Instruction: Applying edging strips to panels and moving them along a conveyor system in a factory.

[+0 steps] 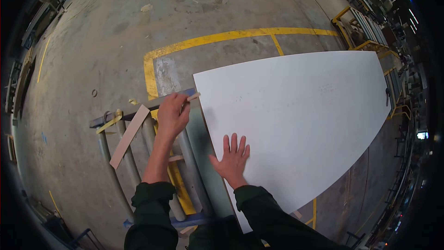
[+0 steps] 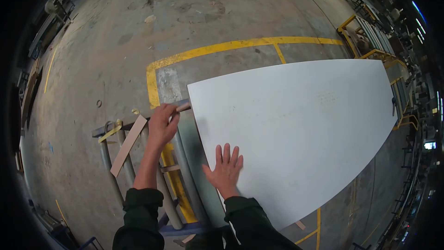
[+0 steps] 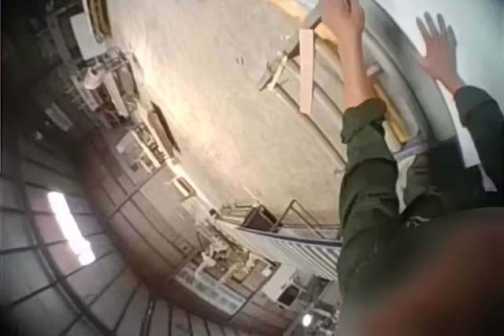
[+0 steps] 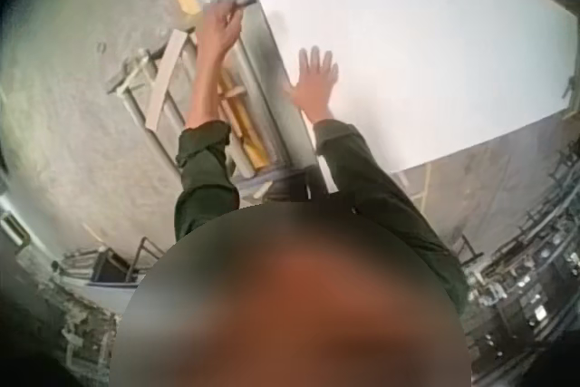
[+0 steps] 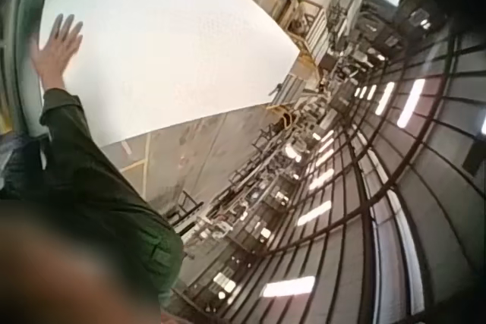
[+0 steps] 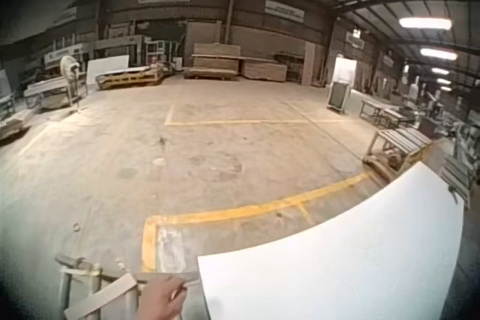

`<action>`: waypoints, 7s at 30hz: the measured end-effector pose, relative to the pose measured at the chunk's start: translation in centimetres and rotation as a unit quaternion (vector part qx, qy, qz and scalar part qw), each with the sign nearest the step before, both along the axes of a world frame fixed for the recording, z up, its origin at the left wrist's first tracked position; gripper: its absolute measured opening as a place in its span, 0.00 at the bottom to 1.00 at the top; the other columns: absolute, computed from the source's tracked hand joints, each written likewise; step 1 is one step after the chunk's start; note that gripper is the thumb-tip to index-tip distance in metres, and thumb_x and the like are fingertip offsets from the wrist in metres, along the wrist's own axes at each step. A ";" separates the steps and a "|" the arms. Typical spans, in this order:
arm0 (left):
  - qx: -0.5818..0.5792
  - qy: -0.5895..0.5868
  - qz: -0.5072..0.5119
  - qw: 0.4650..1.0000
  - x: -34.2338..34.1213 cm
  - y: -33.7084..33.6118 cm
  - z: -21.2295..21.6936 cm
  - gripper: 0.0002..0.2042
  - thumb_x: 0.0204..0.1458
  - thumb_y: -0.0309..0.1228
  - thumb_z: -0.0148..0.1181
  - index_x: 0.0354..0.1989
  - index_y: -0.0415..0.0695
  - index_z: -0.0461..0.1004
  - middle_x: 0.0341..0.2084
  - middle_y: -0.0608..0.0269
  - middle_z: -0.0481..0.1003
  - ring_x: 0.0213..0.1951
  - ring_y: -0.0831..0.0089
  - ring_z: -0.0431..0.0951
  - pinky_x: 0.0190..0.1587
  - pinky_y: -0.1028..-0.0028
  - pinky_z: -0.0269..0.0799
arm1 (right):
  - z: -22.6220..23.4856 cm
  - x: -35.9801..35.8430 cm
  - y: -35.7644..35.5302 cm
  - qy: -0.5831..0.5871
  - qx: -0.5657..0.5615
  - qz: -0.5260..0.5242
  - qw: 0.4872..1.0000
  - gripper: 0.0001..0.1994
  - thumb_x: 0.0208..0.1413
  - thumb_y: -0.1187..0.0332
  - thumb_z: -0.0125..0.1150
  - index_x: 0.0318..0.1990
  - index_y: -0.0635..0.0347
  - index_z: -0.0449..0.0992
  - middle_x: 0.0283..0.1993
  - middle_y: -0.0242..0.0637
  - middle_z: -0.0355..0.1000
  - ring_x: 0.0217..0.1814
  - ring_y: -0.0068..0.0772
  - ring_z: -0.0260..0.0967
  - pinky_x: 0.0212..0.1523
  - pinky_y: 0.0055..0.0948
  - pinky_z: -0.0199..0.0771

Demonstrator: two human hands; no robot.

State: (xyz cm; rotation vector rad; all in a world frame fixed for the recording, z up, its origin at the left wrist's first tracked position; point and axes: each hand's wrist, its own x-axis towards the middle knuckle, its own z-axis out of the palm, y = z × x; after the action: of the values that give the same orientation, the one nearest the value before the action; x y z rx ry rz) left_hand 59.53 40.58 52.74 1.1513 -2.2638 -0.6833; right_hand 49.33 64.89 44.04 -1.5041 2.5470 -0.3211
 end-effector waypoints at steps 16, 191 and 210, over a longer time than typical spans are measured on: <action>0.021 -0.108 -0.159 0.981 -11.8 -16.1 -11.4 0.07 0.48 0.26 0.57 0.36 0.42 0.75 0.35 0.56 0.72 0.43 0.56 0.72 0.45 0.58 0.66 | -1.8 -2.4 -3.4 0.014 0.087 0.007 0.996 0.41 0.42 0.41 0.71 0.61 0.53 0.66 0.68 0.50 0.54 0.77 0.67 0.37 0.67 0.66 0.41; 0.565 -0.139 0.097 0.807 -194.7 124.1 -1.8 0.17 0.58 0.38 0.61 0.46 0.35 0.79 0.35 0.60 0.80 0.34 0.69 0.80 0.41 0.69 0.75 | -4.6 -214.1 100.8 -0.619 -0.098 -0.526 0.575 0.18 0.61 0.58 0.53 0.47 0.64 0.78 0.42 0.54 0.77 0.51 0.62 0.73 0.52 0.50 0.73; 0.269 0.050 0.157 0.949 -224.9 85.4 -1.1 0.18 0.61 0.38 0.61 0.52 0.36 0.78 0.47 0.50 0.80 0.49 0.63 0.79 0.53 0.66 0.73 | 5.9 -247.8 75.4 -0.542 -0.135 -0.179 0.810 0.19 0.67 0.73 0.47 0.65 0.57 0.60 0.51 0.41 0.73 0.41 0.36 0.79 0.32 0.31 0.76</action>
State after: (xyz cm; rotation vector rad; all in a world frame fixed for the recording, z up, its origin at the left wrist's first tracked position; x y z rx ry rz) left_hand -165.34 125.96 51.67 1.6376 -1.7927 -1.2361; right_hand -198.51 140.30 49.92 -0.5165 1.7894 -1.2156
